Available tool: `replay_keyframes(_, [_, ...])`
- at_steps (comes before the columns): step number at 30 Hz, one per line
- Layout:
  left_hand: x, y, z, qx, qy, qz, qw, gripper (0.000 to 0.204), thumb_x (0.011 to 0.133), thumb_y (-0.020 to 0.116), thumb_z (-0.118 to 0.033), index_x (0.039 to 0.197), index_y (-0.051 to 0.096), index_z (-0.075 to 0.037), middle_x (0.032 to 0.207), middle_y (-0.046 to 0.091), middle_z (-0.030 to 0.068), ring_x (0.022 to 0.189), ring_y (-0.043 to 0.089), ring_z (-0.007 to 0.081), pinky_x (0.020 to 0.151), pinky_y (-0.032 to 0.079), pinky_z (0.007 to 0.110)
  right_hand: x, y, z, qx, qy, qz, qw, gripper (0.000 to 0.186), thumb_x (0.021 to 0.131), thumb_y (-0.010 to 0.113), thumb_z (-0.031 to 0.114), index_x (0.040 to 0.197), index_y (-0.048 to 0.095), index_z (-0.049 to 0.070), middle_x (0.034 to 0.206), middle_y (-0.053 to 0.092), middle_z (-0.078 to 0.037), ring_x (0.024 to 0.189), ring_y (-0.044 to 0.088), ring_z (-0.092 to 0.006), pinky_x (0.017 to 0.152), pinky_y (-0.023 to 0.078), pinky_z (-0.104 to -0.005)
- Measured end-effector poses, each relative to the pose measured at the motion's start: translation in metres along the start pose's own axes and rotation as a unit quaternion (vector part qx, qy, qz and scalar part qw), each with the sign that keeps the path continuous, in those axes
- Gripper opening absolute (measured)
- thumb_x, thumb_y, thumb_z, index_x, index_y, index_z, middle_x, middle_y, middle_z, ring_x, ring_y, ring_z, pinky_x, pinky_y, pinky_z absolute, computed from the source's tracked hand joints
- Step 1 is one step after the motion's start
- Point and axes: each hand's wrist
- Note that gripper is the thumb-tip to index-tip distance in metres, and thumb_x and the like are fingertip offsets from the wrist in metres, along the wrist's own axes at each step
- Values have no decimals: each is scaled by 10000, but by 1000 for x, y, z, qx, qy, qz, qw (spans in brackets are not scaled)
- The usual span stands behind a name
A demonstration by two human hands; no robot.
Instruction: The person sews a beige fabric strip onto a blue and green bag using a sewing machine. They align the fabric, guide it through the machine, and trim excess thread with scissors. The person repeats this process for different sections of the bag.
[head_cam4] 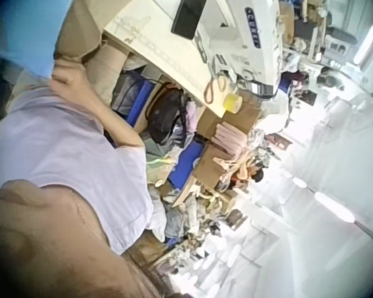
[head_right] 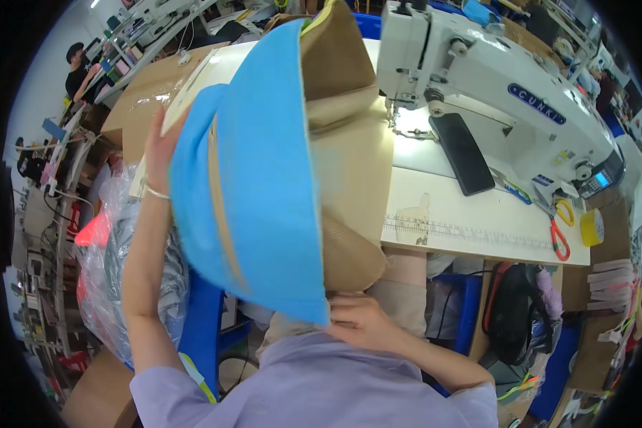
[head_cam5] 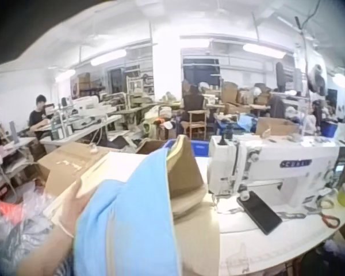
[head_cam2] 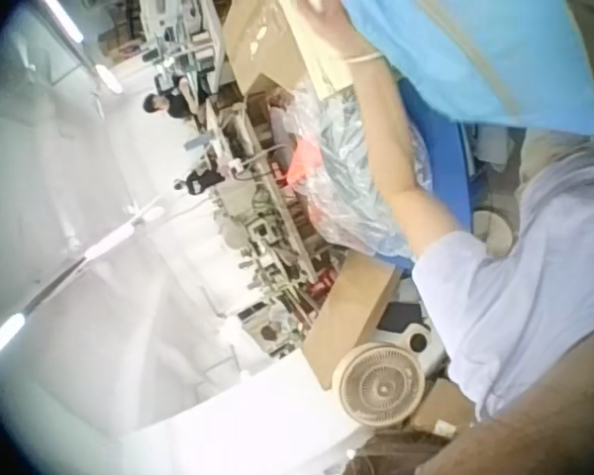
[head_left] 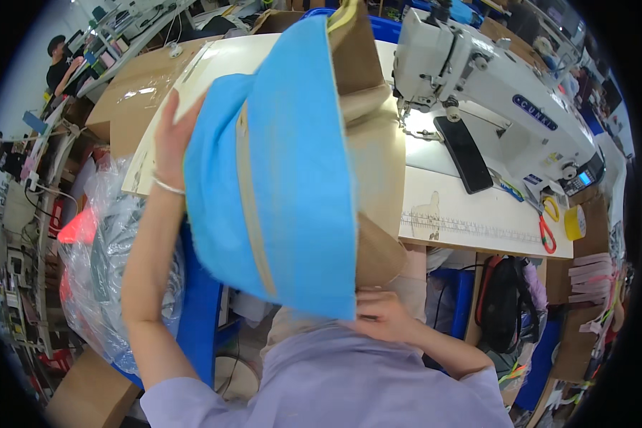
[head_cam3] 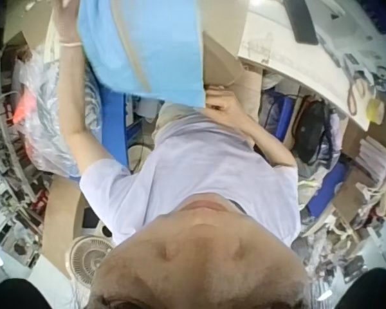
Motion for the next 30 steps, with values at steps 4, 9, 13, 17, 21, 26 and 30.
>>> replay_keyframes(4, [9,37,-31,417,163,-319,836,533,1000,563,-372,1429,540,-55,1399,596,158,1301,553,295,1112,422,430,10,13,-14,-126,-84,-19,988,147,860,734,150,980,728,65,1008,704,-50,978,671,-231,785,512,-352])
replay_keyframes(9, [35,118,57,795,217,32,566,536,925,627,-262,1423,539,-85,1451,542,150,1349,496,331,1118,400,451,16,27,-14,-198,-137,-48,969,162,868,705,150,1018,714,90,1107,700,-29,1053,658,-201,802,511,-336])
replay_keyframes(13, [73,90,145,881,37,124,455,560,990,545,-362,1502,453,-154,1580,384,123,1418,387,397,1157,329,538,15,29,-7,-203,-172,-71,961,155,862,704,136,997,708,59,1109,699,-71,1071,654,-229,892,526,-364])
replay_keyframes(17, [83,62,147,884,4,170,435,621,1002,531,-399,1571,355,-227,1634,286,112,1480,269,420,1200,233,574,7,20,-11,-88,-141,-113,980,159,853,725,99,987,705,16,1093,696,-118,1075,651,-270,966,520,-408])
replay_keyframes(21, [78,62,140,879,-20,187,438,619,1014,501,-458,1571,354,-231,1642,262,109,1507,217,409,1208,194,610,-11,15,-28,174,14,-203,963,235,860,747,80,1073,698,-7,1096,692,-148,1104,645,-275,985,503,-409])
replay_keyframes(26, [85,84,138,880,-23,203,428,602,976,574,-294,1541,406,-170,1595,345,132,1456,323,401,1192,280,539,15,9,-59,264,156,-383,871,321,871,766,164,1112,691,-34,1034,710,-167,1057,666,-264,900,523,-345])
replay_keyframes(30, [103,117,144,864,113,296,391,513,876,635,-126,1385,571,-117,1470,505,130,1368,463,376,1130,392,518,30,16,-69,225,160,-233,932,367,885,742,251,1114,674,-27,909,716,-156,886,704,-266,777,543,-380])
Point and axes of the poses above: each hand's wrist, its own x-axis towards the middle knuckle, its own y-axis out of the palm, z = x × y
